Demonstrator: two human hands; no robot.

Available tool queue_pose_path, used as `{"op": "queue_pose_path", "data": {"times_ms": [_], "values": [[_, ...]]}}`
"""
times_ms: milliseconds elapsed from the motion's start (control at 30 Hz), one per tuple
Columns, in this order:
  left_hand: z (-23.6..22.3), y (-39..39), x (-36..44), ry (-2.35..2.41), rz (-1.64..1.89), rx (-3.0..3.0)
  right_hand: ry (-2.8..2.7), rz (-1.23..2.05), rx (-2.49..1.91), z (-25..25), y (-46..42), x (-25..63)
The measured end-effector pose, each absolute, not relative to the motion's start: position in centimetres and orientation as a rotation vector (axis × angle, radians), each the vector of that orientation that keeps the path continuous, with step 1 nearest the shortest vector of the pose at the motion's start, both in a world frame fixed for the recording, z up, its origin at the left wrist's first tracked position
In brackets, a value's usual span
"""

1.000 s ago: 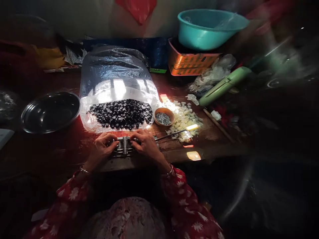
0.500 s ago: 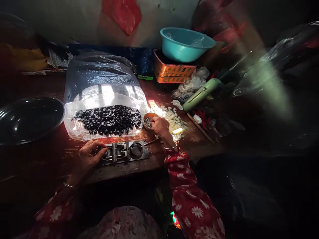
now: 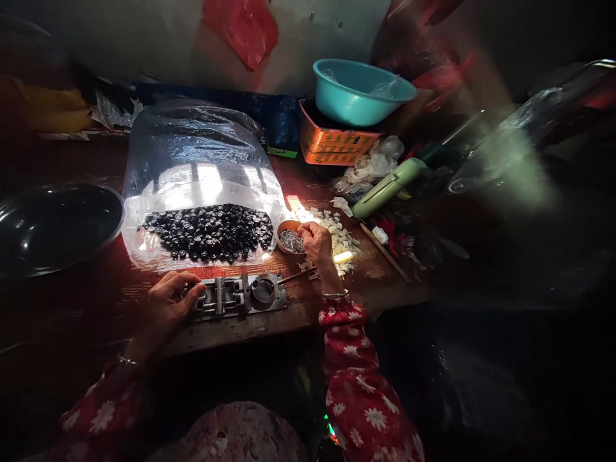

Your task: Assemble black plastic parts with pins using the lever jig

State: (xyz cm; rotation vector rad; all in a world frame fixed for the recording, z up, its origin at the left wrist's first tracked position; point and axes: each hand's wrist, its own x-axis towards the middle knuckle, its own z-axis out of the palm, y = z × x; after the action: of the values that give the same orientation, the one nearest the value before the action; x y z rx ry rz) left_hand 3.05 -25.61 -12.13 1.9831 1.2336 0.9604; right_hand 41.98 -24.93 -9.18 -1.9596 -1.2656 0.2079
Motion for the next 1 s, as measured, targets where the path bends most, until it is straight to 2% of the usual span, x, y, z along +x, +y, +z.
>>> {"op": "queue_pose_path", "data": {"times_ms": [233,400,567,767,1000], "values": [[-9.4,-26.7,4.7,1.302,1.185,2.138,-1.133,0.355,-1.685,-8.4,-26.6,39.7],[-6.8,-28.1,8.7,1.186,1.087,1.968,-1.045,0.606,-1.451,-7.4,-29.0,34.0],[-6.5,-28.4,11.3,1.042,0.943,1.758,-1.071,0.721,-1.348,-7.5,-31.2,27.8],[-7.1,-28.1,8.8,1.048,0.92,1.82,-1.252,0.701,-1.331,-8.9,-32.2,25.3],[-8.8,-27.8,5.6,1.169,0.835,2.352,-1.46,0.345,-1.407,-10.2,-32.8,27.1]]}}
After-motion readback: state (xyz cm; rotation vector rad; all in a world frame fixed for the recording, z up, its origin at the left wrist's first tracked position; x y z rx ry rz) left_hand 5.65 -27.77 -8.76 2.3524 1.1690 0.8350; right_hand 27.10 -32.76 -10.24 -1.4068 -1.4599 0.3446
